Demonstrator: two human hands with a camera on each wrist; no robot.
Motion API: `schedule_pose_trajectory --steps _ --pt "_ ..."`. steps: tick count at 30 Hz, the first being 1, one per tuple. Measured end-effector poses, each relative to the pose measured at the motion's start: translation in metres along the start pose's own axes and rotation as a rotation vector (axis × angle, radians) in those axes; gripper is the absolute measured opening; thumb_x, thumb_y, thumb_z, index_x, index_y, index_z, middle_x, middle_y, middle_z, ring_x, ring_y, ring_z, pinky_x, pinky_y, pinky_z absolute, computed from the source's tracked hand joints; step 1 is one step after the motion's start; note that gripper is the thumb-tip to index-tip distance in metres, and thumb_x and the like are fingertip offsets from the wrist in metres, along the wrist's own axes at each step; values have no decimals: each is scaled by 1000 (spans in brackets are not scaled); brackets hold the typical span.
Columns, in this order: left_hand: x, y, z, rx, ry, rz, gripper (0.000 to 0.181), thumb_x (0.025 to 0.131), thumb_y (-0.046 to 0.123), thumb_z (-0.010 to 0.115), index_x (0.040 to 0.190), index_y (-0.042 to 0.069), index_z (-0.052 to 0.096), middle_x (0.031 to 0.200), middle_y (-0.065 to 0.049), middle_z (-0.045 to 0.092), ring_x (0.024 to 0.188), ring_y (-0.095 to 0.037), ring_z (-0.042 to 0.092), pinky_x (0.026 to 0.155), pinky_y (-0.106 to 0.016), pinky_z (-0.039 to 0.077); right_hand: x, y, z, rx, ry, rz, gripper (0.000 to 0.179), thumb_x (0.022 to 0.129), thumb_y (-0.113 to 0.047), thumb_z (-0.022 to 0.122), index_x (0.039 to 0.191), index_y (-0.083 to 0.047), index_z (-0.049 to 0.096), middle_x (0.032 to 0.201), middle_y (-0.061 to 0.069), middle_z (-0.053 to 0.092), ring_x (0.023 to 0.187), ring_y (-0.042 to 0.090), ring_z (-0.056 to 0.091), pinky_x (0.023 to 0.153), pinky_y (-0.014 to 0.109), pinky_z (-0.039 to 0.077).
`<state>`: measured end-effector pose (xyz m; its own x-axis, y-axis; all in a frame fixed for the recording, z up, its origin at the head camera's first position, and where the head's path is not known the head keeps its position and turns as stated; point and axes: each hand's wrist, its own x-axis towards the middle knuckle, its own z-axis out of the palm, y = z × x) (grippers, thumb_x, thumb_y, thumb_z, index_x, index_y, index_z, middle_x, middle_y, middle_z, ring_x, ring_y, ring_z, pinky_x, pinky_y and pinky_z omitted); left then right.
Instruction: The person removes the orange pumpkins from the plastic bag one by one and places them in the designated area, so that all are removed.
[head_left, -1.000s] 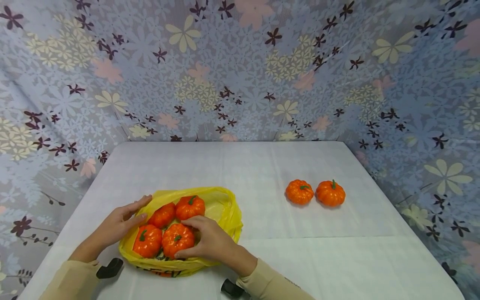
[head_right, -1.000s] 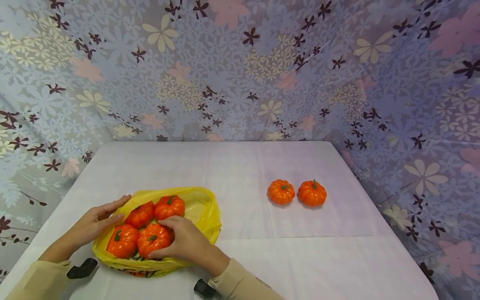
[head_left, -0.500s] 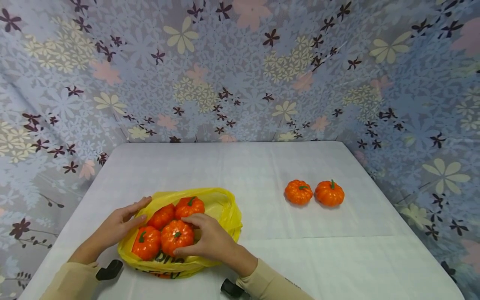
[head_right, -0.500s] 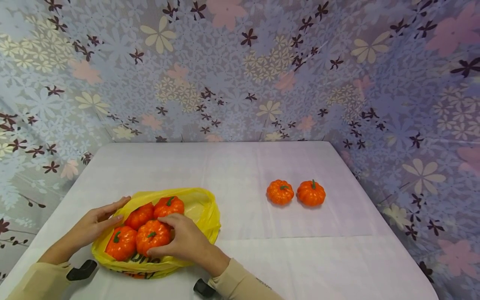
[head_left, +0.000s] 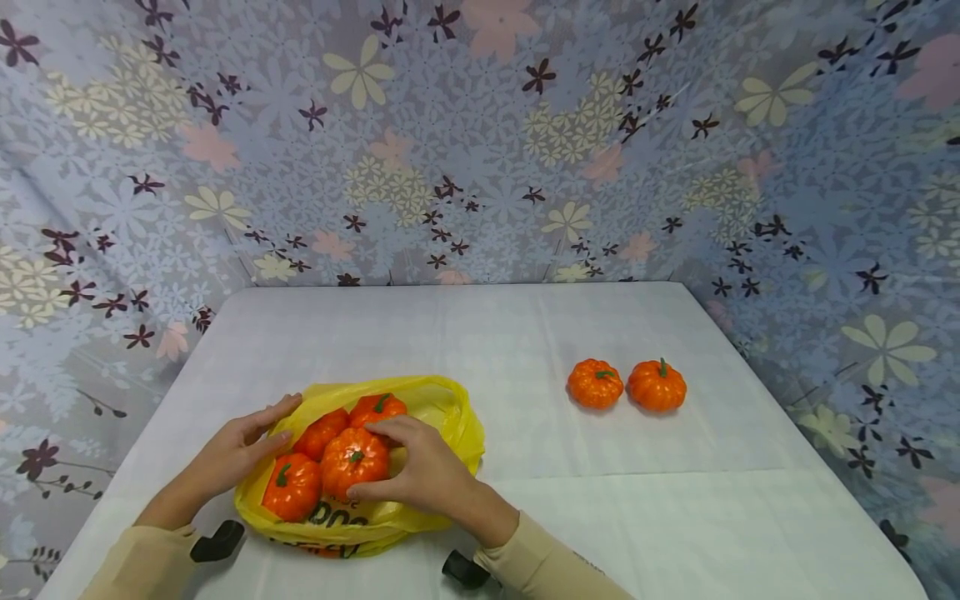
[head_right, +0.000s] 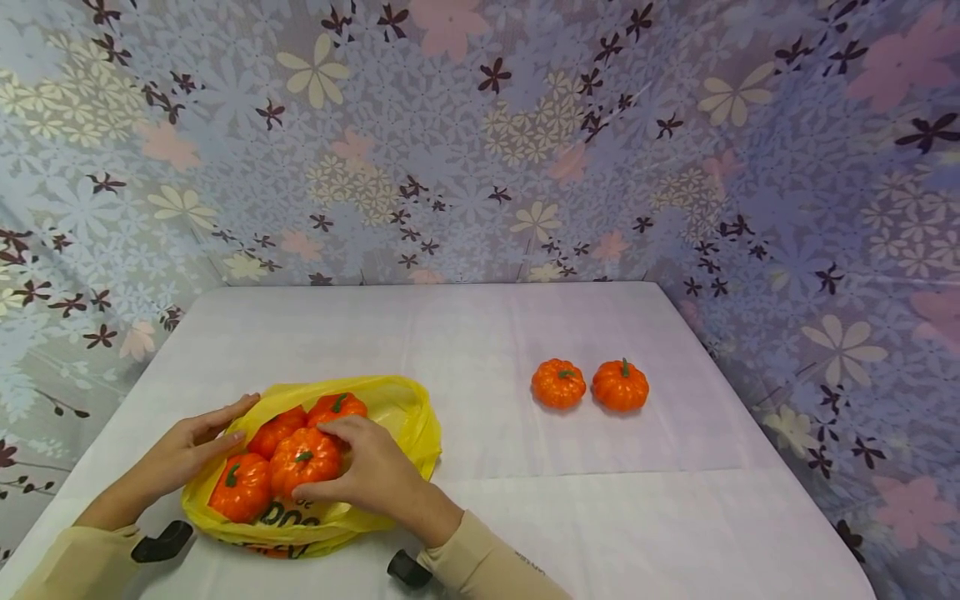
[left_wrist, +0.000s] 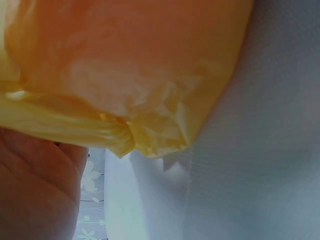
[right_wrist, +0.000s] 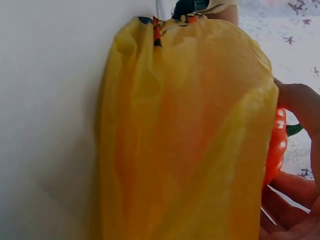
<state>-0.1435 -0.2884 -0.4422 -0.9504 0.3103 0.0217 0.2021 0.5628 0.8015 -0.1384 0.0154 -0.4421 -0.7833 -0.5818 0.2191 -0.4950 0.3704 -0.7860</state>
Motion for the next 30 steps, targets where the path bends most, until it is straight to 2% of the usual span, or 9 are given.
schedule_pose_trajectory --steps 2,3,6,9,10,18,26,27,30 --pt "0 0 0 8 1 -1 56 104 25 58 152 2 42 157 -21 36 145 -47 26 97 -3 21 1 0 -3 3 12 -4 75 76 -44 89 136 -10 62 126 -7 61 107 4 59 88 17 51" --pt "0 0 0 10 1 -1 56 104 24 58 152 2 42 156 -21 36 145 -47 26 104 -8 24 1 0 -4 7 17 -5 75 75 -43 89 136 -10 62 125 -7 61 107 5 59 87 17 52" --pt "0 1 0 18 0 -8 56 104 25 58 152 2 42 156 -21 36 145 -47 26 116 -38 29 2 1 -9 27 31 6 75 75 -43 89 136 -10 62 124 -6 60 107 6 59 87 20 53" --pt "0 1 0 16 -1 -14 56 103 24 58 152 1 42 156 -22 36 145 -48 25 109 -66 24 3 2 -15 46 48 17 74 76 -42 89 136 -10 62 125 -4 60 109 8 59 89 24 55" --pt "0 1 0 14 -1 -15 56 103 24 58 152 1 42 156 -22 35 145 -48 25 108 -67 23 4 2 -17 52 54 22 74 76 -42 89 136 -10 62 128 -3 60 110 9 60 89 26 55" --pt "0 0 0 6 2 -21 57 103 24 59 152 1 41 157 -23 34 144 -49 24 109 -68 24 6 6 -35 54 121 15 72 76 -42 89 134 -8 64 125 -3 62 109 12 61 89 33 58" --pt "1 0 -1 0 0 -19 56 103 24 58 152 0 42 157 -23 34 144 -49 25 109 -67 24 7 12 -58 37 218 14 66 76 -35 91 131 -8 66 126 -1 63 106 17 64 91 39 57" --pt "1 0 -1 3 1 -20 56 103 24 58 152 1 42 157 -22 34 144 -48 25 113 -61 26 7 13 -61 29 226 17 66 76 -35 90 131 -8 66 126 -1 62 106 18 64 91 38 57" --pt "1 0 0 1 2 -13 56 104 25 58 152 1 42 157 -21 35 144 -48 26 115 -28 29 7 17 -68 6 248 36 67 76 -36 90 132 -8 65 128 0 62 106 19 64 90 35 57"
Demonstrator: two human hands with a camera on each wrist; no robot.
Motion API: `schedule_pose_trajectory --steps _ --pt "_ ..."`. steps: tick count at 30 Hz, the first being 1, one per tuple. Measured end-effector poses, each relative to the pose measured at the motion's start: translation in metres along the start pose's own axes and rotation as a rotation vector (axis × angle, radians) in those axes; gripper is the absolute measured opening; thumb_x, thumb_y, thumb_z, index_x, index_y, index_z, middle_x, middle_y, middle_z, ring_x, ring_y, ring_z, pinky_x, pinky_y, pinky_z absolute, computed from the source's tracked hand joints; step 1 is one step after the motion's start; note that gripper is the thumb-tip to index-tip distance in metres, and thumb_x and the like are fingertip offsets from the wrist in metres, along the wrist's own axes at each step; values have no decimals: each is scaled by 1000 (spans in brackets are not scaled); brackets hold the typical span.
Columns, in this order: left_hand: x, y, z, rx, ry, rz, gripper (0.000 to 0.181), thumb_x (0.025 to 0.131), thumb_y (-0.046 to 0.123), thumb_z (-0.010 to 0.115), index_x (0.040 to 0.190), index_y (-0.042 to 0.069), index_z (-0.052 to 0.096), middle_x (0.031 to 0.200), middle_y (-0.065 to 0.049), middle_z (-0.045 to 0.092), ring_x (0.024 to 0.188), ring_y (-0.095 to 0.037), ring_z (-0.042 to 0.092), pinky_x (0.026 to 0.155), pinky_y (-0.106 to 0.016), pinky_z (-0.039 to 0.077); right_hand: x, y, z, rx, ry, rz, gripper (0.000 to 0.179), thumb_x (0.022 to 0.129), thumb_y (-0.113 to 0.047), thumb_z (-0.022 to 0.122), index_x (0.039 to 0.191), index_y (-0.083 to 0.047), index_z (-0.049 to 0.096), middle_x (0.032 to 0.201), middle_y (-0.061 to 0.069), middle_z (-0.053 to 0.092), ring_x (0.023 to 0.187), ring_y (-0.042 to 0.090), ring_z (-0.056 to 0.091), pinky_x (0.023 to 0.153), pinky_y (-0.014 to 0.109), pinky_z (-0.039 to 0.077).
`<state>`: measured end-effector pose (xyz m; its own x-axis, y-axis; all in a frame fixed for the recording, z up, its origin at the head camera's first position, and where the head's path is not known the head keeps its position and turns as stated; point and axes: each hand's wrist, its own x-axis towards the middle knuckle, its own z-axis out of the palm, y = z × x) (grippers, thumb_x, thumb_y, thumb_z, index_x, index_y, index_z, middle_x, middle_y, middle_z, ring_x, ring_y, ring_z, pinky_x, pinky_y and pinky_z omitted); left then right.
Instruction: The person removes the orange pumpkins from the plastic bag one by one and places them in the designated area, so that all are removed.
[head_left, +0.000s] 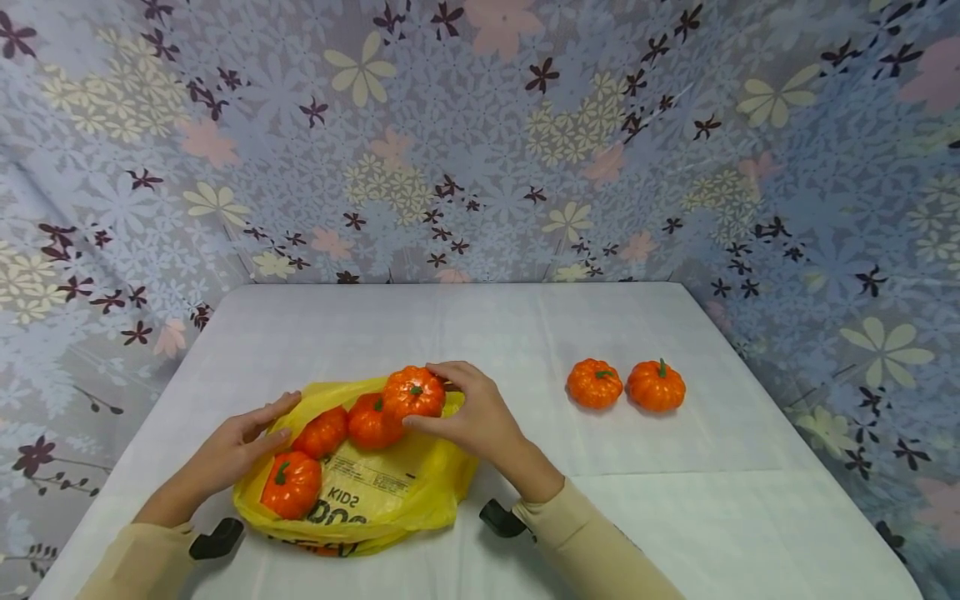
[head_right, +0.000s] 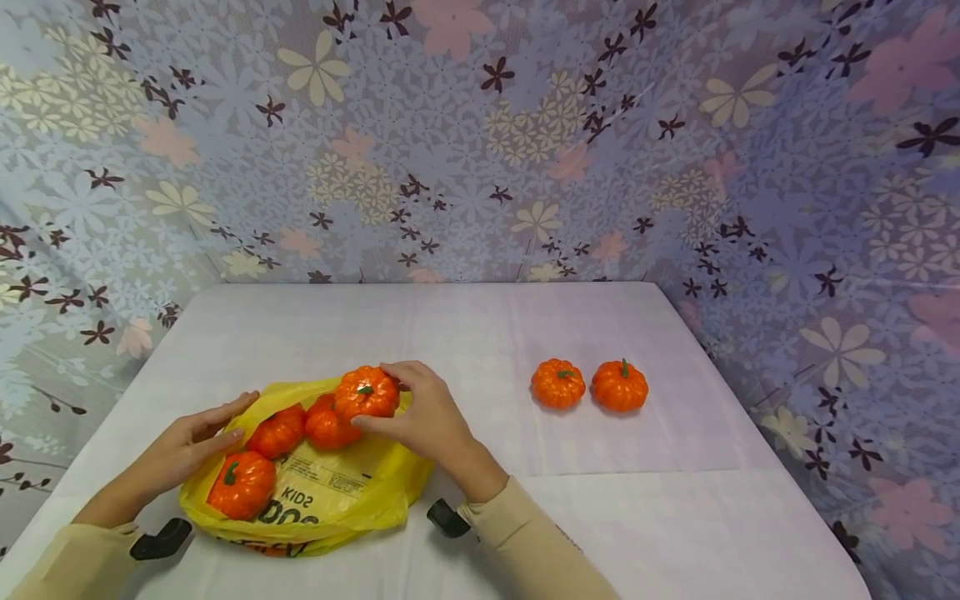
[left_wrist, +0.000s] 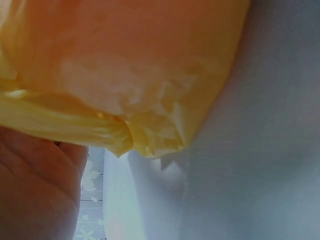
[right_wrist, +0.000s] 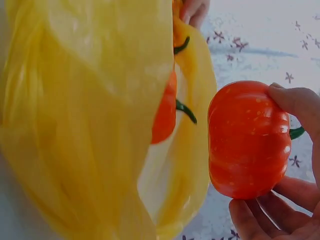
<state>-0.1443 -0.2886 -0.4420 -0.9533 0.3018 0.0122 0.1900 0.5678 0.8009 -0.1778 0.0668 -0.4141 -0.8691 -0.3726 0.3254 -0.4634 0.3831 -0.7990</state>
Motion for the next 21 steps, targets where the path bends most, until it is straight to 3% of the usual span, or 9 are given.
schedule_pose_trajectory --steps 3,7,18,21 --pt "0 0 0 -7 1 9 56 104 25 58 152 1 42 157 -21 36 144 -48 25 98 -3 21 2 4 -7 -10 22 2 69 76 -36 90 133 -7 65 128 2 62 109 20 63 91 35 57" --pt "-1 0 0 -14 3 11 57 104 25 58 152 1 41 157 -21 35 145 -48 25 95 0 19 3 10 -15 -4 58 4 69 75 -33 91 133 -5 65 127 4 63 111 21 62 93 41 56" --pt "0 -1 1 22 6 6 57 103 26 58 152 2 42 156 -20 37 144 -46 28 100 -5 22 -2 30 -39 -32 176 62 68 73 -33 93 130 -6 67 125 1 64 107 18 62 93 36 54" --pt "0 0 0 24 6 5 57 103 25 59 152 2 42 156 -20 36 144 -47 27 115 -29 29 -3 34 -44 -40 202 78 69 72 -33 93 130 -6 67 125 2 64 108 18 62 93 38 54"
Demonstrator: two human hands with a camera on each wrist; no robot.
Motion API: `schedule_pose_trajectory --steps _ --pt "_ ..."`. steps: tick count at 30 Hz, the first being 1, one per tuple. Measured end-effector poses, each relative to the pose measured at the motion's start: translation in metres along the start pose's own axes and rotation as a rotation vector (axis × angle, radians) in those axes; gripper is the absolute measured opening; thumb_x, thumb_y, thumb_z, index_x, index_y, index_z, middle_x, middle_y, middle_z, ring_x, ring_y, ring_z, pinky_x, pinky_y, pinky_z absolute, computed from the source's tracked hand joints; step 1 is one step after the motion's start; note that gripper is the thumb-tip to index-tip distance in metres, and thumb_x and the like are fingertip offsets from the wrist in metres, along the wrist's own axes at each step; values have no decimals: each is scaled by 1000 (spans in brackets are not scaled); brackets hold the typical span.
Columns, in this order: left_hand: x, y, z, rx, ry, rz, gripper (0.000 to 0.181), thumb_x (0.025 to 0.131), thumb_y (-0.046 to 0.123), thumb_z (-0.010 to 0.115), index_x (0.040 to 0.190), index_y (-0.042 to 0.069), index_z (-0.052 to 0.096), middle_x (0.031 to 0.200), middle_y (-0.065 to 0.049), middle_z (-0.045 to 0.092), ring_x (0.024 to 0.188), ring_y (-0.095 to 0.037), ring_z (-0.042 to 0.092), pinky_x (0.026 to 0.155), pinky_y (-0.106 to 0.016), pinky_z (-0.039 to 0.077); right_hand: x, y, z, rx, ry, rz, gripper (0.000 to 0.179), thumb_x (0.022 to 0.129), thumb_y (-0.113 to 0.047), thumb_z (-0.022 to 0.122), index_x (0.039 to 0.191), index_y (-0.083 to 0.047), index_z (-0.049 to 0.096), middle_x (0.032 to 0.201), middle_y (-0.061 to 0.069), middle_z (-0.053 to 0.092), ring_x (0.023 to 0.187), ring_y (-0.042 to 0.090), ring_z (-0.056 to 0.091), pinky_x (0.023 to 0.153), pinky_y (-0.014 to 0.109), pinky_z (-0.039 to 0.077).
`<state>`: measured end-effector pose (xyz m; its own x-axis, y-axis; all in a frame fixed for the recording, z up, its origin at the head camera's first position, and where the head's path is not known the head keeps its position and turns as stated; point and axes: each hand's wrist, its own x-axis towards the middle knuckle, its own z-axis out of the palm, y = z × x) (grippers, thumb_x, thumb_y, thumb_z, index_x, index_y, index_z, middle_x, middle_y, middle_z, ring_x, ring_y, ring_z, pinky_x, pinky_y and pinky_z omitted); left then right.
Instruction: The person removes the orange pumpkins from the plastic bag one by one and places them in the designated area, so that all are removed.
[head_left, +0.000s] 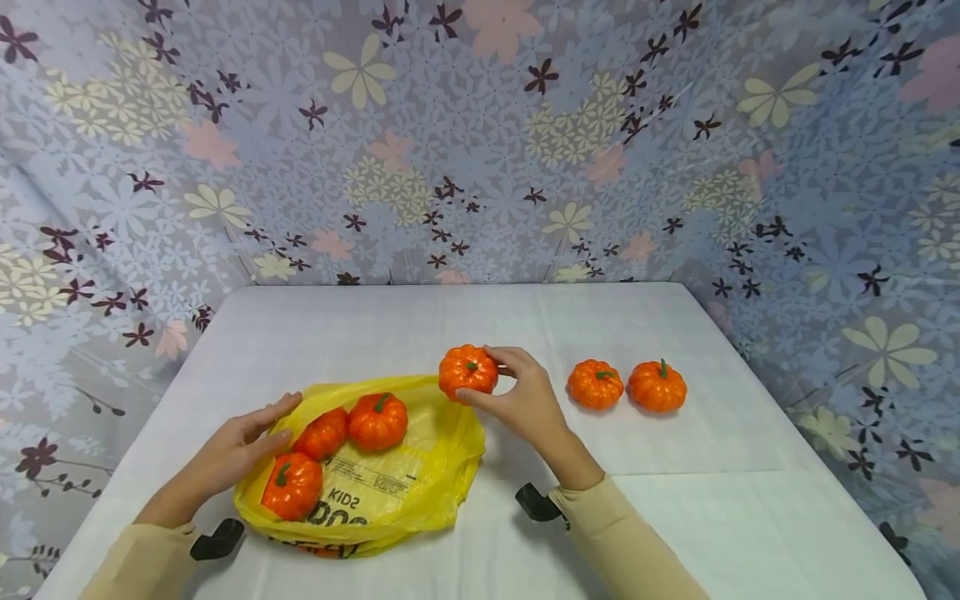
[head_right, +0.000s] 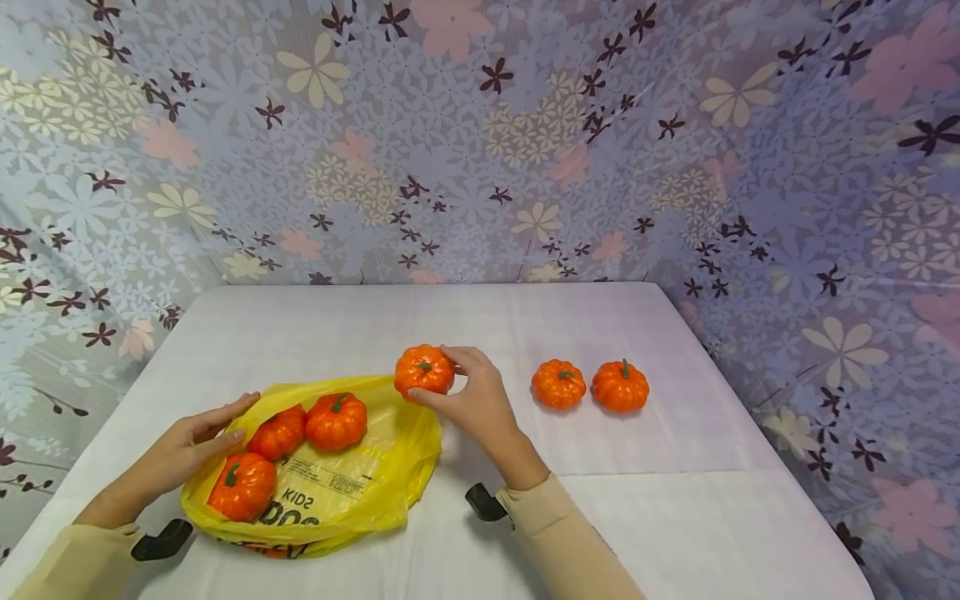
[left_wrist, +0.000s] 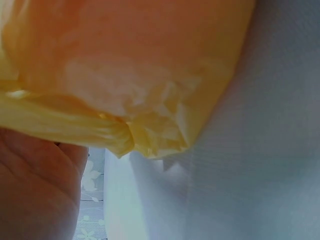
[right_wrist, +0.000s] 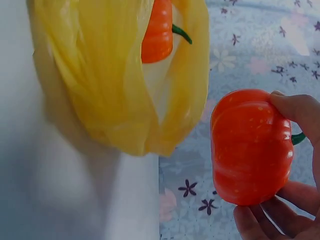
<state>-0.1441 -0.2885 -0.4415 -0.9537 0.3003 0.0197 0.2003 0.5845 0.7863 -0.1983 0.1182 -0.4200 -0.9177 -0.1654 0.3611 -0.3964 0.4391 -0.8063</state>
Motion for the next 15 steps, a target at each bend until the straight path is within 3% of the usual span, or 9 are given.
schedule_pose_trajectory --steps 4,15 --pt "0 2 -1 -12 -1 -4 57 103 24 59 152 0 42 156 -22 35 144 -49 25 110 -67 25 0 5 -6 -24 28 9 70 73 -34 93 130 -4 66 126 4 64 109 20 61 94 41 53" --pt "1 1 0 -15 -3 -14 58 103 25 59 152 0 42 156 -22 35 144 -49 25 109 -68 23 -1 17 -22 -82 97 80 70 75 -37 91 132 -4 65 129 8 62 114 24 60 98 42 51"
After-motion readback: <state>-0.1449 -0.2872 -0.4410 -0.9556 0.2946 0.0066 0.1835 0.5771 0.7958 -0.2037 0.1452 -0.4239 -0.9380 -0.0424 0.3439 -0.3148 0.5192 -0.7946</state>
